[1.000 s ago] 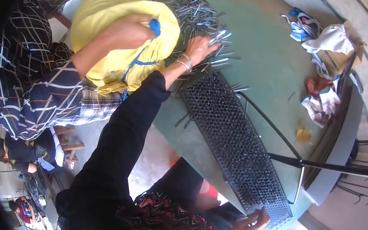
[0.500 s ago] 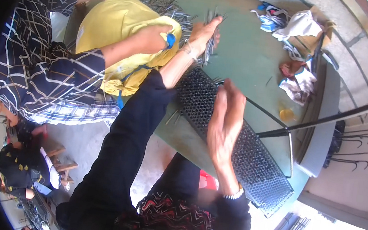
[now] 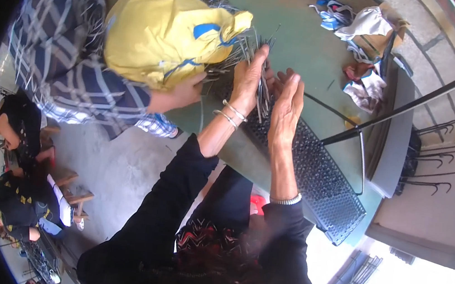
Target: Inserting small metal pins into a black mesh grid as part of a manual assembly process.
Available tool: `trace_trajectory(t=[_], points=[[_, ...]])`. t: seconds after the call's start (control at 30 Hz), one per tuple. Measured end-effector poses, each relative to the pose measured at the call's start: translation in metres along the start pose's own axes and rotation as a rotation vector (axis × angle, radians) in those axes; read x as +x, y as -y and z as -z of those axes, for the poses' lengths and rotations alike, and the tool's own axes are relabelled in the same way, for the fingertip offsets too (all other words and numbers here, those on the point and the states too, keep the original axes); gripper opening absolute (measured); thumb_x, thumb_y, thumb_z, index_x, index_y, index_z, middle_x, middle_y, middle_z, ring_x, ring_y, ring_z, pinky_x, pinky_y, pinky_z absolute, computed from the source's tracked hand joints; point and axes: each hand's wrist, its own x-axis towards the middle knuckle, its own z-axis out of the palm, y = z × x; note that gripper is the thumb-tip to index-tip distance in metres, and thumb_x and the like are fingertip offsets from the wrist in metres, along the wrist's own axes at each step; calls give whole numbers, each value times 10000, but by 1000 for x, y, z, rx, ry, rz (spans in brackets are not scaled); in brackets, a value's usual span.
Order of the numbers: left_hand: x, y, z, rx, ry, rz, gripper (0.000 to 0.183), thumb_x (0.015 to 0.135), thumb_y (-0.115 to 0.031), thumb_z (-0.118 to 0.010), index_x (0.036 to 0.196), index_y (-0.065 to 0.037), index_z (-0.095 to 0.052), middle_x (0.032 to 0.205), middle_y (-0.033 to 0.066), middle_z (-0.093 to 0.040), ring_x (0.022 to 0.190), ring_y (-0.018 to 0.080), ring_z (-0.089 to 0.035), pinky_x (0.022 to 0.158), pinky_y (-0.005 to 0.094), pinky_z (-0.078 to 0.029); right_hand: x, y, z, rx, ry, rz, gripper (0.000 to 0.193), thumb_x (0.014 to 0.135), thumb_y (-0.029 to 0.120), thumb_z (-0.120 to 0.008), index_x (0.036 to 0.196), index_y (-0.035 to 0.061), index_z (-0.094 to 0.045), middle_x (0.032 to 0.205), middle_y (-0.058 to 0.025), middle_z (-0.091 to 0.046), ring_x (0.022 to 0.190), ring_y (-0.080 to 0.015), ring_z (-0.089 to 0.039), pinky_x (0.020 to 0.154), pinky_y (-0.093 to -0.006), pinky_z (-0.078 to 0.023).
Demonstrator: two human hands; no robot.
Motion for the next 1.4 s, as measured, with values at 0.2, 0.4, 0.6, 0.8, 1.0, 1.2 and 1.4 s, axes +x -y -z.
trace_trajectory(t=[0.2,0.4,0.6,0.8,1.0,1.2,1.4], points=[[-42,17,24,204,-68,-251,277,901,-281,-646,807,-21,-642,677,-39,-560,606,47,-465,533,260,-384,-45,-26,-2,-15,-18,64,684,992,542,-315,1328,-41,-440,1247,-180,-542,1179,-282,-523,1019,-376,-383],[-72,33,48,280,-137,-374,240,879,-232,-679,854,6,-658,704,-33,-604,655,46,-488,568,254,-427,-61,-35,-4,-107,106,144,615,1009,483,-330,1327,-32,-441,1257,-176,-536,1192,-267,-502,1025,-363,-374],[-78,65,78,487,-196,-575,271,856,-267,-694,897,-8,-625,676,87,-645,616,76,-527,562,302,-462,-70,-48,-13,-192,175,234,527,1005,405,-402,1325,-13,-427,1241,-167,-524,1165,-232,-482,1031,-344,-347],[-82,61,82,540,-136,-570,273,858,-280,-686,952,-34,-614,733,125,-661,620,161,-621,567,326,-484,-65,-67,-15,-36,183,136,671,848,322,-698,1324,-29,-382,1163,-138,-544,1079,-205,-511,961,-324,-399],[-80,51,103,620,-164,-622,260,847,-271,-697,922,-33,-627,697,155,-654,600,220,-647,551,351,-492,-76,-66,-28,-131,210,85,587,884,318,-660,1297,-24,-420,1119,-120,-568,1039,-185,-523,924,-313,-419],[-82,47,119,419,-185,-524,231,855,-206,-700,913,13,-658,654,-1,-609,609,43,-478,542,263,-437,-126,-73,-13,-121,163,284,380,1014,182,-432,1322,-40,-435,1305,-161,-514,1213,-240,-501,1030,-334,-368],[-73,36,124,210,-336,-351,211,886,-225,-667,817,-27,-652,666,-65,-558,598,42,-456,541,230,-380,-155,-124,21,-634,230,456,478,884,-39,-489,1352,-52,-395,1301,-234,-485,1239,-331,-470,1043,-394,-358]])
